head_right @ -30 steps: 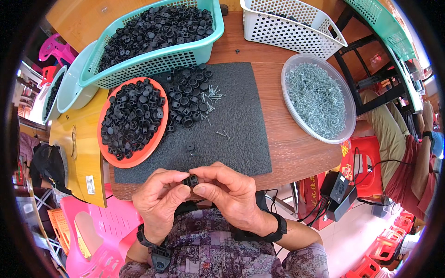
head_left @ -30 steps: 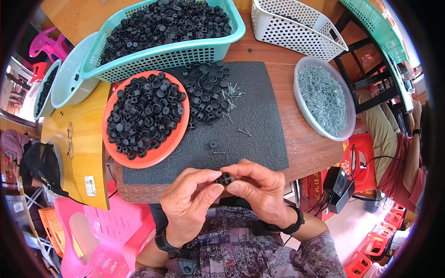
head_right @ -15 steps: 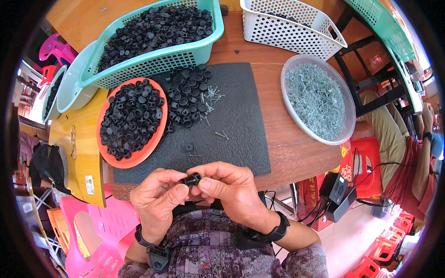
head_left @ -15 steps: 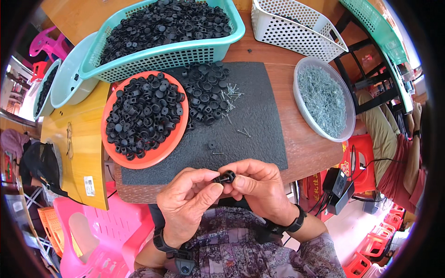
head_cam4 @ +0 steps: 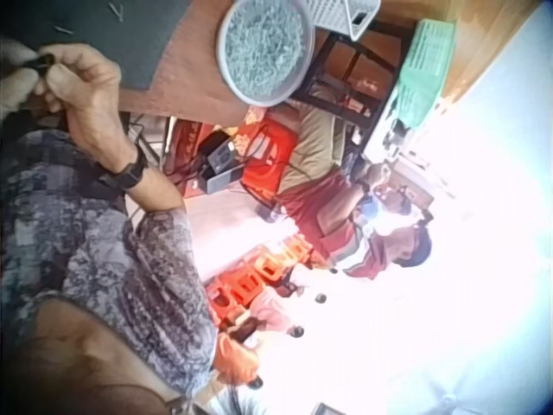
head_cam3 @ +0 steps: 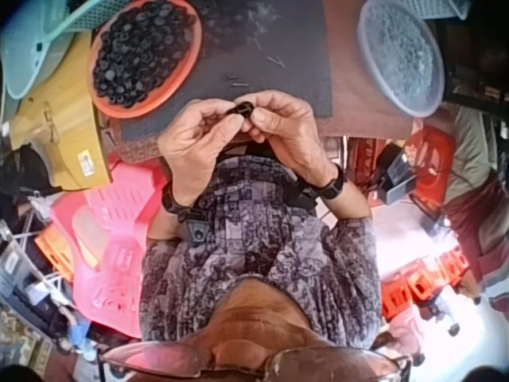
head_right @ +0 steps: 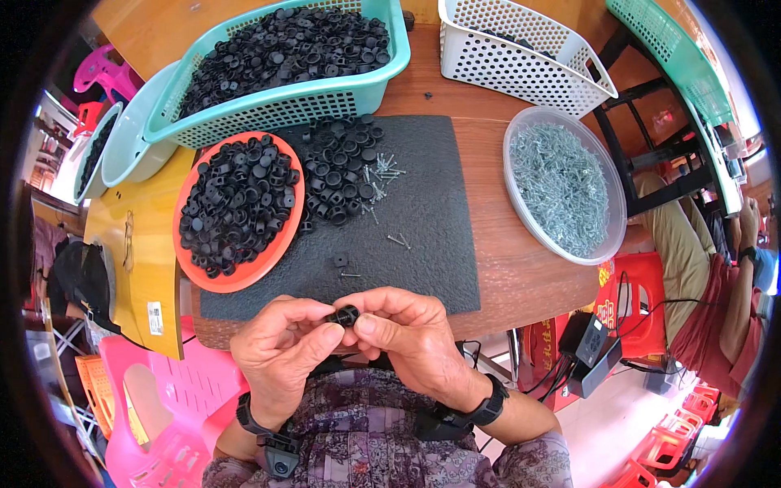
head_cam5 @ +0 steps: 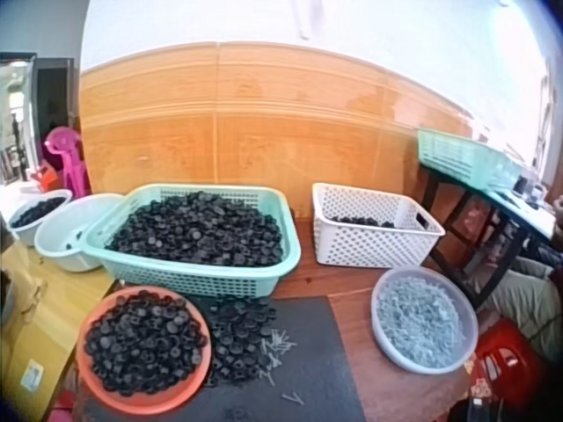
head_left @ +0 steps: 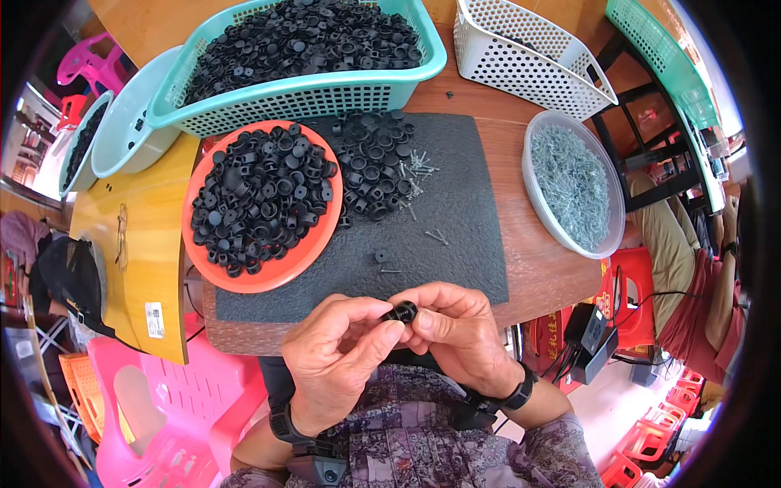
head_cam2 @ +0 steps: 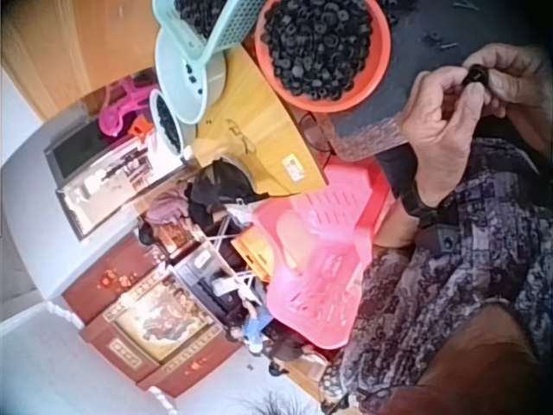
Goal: The person picks up a black plastic component and a metal screw, inserts the screw into the component, and places the assembled unit into a white basket, repeating the process throughout the video.
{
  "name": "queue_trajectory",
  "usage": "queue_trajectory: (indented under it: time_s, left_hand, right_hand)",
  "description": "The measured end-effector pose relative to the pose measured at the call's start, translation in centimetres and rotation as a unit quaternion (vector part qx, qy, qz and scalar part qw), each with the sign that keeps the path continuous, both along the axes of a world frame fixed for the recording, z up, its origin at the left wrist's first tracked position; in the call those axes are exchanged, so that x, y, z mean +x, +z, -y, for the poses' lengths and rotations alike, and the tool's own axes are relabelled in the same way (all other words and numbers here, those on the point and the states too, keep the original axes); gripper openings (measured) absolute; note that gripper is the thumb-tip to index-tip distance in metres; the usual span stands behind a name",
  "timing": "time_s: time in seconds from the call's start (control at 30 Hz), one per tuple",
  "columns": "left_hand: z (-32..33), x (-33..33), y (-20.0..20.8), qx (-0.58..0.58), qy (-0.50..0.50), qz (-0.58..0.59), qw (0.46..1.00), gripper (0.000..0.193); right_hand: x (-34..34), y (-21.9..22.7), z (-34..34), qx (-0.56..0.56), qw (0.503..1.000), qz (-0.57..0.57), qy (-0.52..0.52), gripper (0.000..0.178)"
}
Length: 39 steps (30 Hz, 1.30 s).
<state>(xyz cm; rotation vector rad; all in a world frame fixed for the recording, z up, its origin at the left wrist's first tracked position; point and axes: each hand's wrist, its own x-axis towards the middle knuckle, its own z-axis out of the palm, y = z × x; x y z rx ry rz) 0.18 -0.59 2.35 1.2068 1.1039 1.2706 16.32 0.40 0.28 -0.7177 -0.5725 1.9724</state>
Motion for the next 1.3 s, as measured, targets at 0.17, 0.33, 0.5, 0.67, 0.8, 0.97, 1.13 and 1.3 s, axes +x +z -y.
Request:
queue_trajectory:
  time_s: [0.17,0.33,0.5,0.67,0.8,0.97,1.13,1.3]
  left_hand:
    - [0.1,0.1,-0.3,0.016,0.013,-0.013,1.0,0.016]
    - [0.0,0.0,-0.2,0.027,0.011,-0.059,0.998,0.016]
    - [-0.1,-0.2,-0.5,0.005,-0.01,-0.026,1.0,0.016]
    - [0.0,-0.1,-0.6,-0.031,-0.017,0.036,0.999,0.022]
    - [0.1,0.0,-0.8,-0.03,-0.023,0.035,0.999,0.023]
    - [0.2,0.4,-0.2,-0.104,-0.009,0.091,0.99,0.029]
    - [0.0,0.5,-0.1,-0.108,-0.011,0.092,0.99,0.029]
    - [-0.1,0.7,0.0,-0.136,-0.007,0.115,0.984,0.029]
  right_hand:
    - [-0.1,0.1,0.1,-0.002,1.0,0.021,-0.005,0.025]
    - [-0.1,0.1,0.3,0.045,0.995,0.091,-0.02,0.024]
    - [-0.6,0.2,0.9,0.125,0.974,0.175,-0.069,0.025]
    - [-0.8,0.5,1.0,0.244,0.916,0.303,-0.101,0.025]
    - [-0.7,0.5,1.2,0.237,0.914,0.317,-0.092,0.026]
    - [-0.8,0.5,1.2,0.225,0.921,0.302,-0.097,0.026]
    - [-1.2,0.0,1.5,0.158,0.956,0.205,-0.138,0.019]
    - [-0.7,0.0,1.1,0.137,0.967,0.175,-0.122,0.016]
